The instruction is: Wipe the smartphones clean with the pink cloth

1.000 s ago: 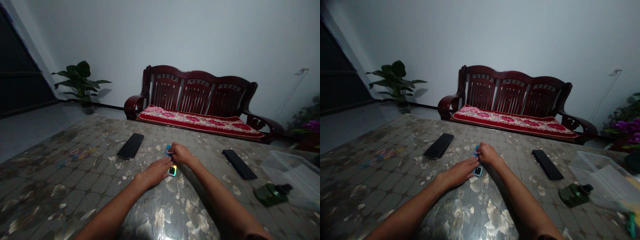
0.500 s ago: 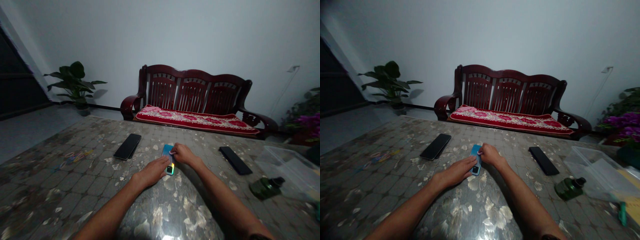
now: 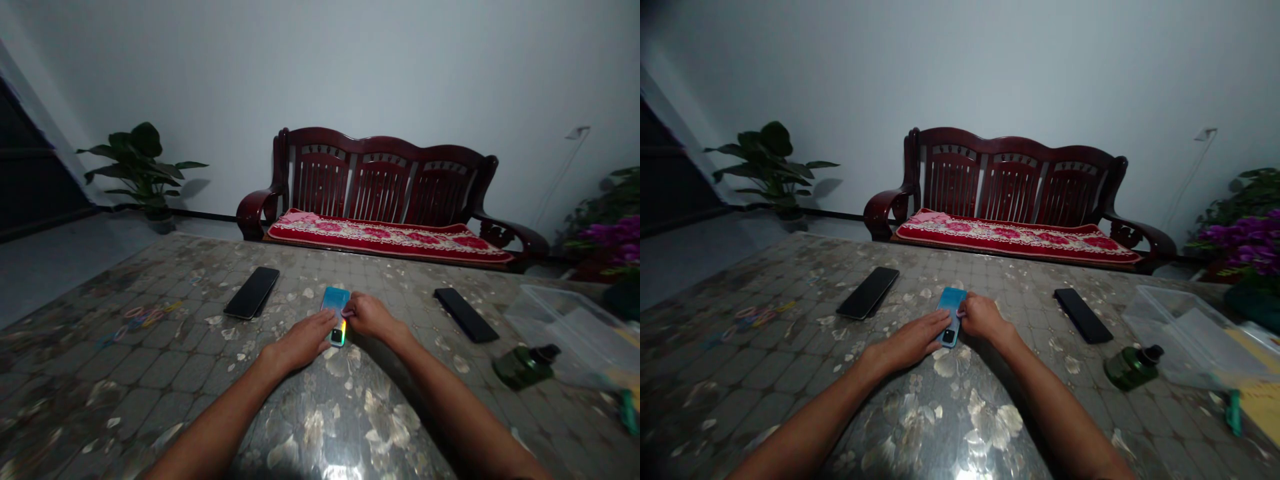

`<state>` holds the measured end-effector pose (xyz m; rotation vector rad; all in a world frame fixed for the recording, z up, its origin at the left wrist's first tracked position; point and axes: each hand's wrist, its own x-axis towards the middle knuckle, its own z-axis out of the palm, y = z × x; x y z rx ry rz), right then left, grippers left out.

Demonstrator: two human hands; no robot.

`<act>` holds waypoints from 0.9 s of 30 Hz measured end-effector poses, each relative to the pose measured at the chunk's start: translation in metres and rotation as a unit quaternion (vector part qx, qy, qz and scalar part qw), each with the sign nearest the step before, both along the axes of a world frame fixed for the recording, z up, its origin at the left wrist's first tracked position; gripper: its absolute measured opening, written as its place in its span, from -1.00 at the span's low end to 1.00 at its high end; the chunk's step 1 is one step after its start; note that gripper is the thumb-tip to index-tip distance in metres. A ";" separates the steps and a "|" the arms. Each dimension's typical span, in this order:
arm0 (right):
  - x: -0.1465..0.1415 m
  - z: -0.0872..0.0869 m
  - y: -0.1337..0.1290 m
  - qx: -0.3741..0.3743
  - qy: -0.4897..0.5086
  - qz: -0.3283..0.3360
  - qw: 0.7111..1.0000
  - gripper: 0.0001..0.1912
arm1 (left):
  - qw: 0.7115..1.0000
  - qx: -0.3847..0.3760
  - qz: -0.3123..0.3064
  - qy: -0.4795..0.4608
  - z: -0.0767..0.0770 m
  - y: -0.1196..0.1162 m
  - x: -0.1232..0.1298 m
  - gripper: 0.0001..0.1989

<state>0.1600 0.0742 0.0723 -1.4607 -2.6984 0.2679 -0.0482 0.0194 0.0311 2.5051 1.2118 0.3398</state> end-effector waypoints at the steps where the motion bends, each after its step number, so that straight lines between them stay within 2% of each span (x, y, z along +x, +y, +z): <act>1: 0.001 0.001 -0.001 -0.006 0.004 0.005 1.000 -0.73 | 1.000 -0.002 0.001 0.003 0.001 0.000 0.000 -0.40; 5: 0.000 -0.001 0.001 -0.015 0.019 -0.005 1.000 -0.70 | 1.000 -0.002 0.001 -0.004 0.001 -0.001 -0.001 -0.41; 10: -0.005 -0.007 0.002 0.023 0.013 -0.035 0.999 -0.68 | 1.000 0.000 0.006 -0.006 0.000 0.000 -0.003 -0.40; 13: -0.006 -0.006 -0.006 0.025 0.002 -0.015 1.000 -0.72 | 1.000 -0.006 0.002 -0.017 0.000 0.001 -0.003 -0.40; 19: 0.001 0.003 -0.023 -0.018 0.012 0.047 0.999 -0.76 | 1.000 -0.023 0.006 -0.015 -0.005 0.003 -0.004 -0.42; 24: 0.005 -0.002 -0.026 -0.010 0.054 0.046 0.997 -0.74 | 0.999 -0.026 0.004 -0.027 -0.004 0.003 -0.005 -0.38; 27: 0.009 -0.005 -0.027 -0.001 0.060 0.078 0.995 -0.74 | 0.999 -0.038 0.012 -0.028 -0.001 0.002 -0.004 -0.37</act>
